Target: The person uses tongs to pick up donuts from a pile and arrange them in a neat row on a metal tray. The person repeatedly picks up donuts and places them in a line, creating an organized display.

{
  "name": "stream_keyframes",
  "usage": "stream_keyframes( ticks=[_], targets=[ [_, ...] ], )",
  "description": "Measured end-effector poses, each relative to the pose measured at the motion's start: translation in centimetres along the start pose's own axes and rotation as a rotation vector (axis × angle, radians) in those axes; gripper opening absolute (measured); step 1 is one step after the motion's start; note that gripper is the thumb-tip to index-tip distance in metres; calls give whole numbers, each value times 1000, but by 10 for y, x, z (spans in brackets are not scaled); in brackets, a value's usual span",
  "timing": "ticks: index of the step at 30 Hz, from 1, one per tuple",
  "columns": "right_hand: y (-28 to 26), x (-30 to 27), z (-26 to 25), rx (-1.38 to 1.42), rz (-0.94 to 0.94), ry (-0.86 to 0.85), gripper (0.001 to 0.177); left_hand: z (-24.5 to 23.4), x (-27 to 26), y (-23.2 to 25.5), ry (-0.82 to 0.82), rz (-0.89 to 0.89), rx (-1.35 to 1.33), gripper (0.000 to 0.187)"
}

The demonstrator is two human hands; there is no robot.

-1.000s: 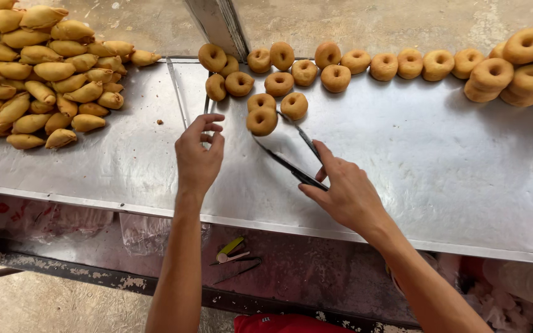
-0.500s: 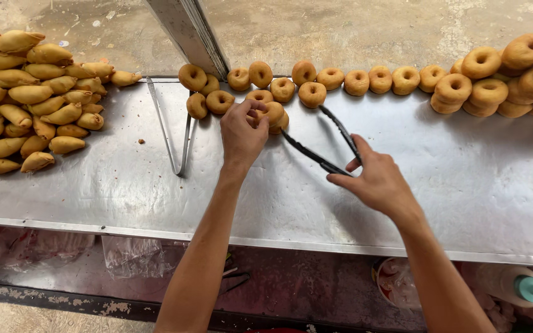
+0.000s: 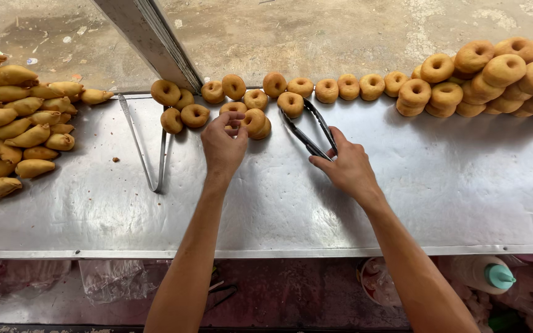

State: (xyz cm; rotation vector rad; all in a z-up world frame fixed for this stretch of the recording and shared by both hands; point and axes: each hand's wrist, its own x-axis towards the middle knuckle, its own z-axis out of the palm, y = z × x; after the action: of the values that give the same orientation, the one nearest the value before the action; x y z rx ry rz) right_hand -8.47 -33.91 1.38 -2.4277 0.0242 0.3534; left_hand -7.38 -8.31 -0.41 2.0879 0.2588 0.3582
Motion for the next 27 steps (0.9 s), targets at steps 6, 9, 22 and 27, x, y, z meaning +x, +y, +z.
stream_keyframes(
  ticks=[6,9,22,27],
  targets=[
    [-7,-36,-24,424,47,-36,68,5,0,-6,28,27,-62,21],
    [-19,-49,-30,374,-8,-58,75,7,3,-5,58,10,-98,17],
    [-29,-47,-21,-169,-129,-118,99,7,14,9,10,-222,-137,28],
    [-25,-12,-26,-195,-146,-224,99,18,35,10,40,-98,-239,32]
  ],
)
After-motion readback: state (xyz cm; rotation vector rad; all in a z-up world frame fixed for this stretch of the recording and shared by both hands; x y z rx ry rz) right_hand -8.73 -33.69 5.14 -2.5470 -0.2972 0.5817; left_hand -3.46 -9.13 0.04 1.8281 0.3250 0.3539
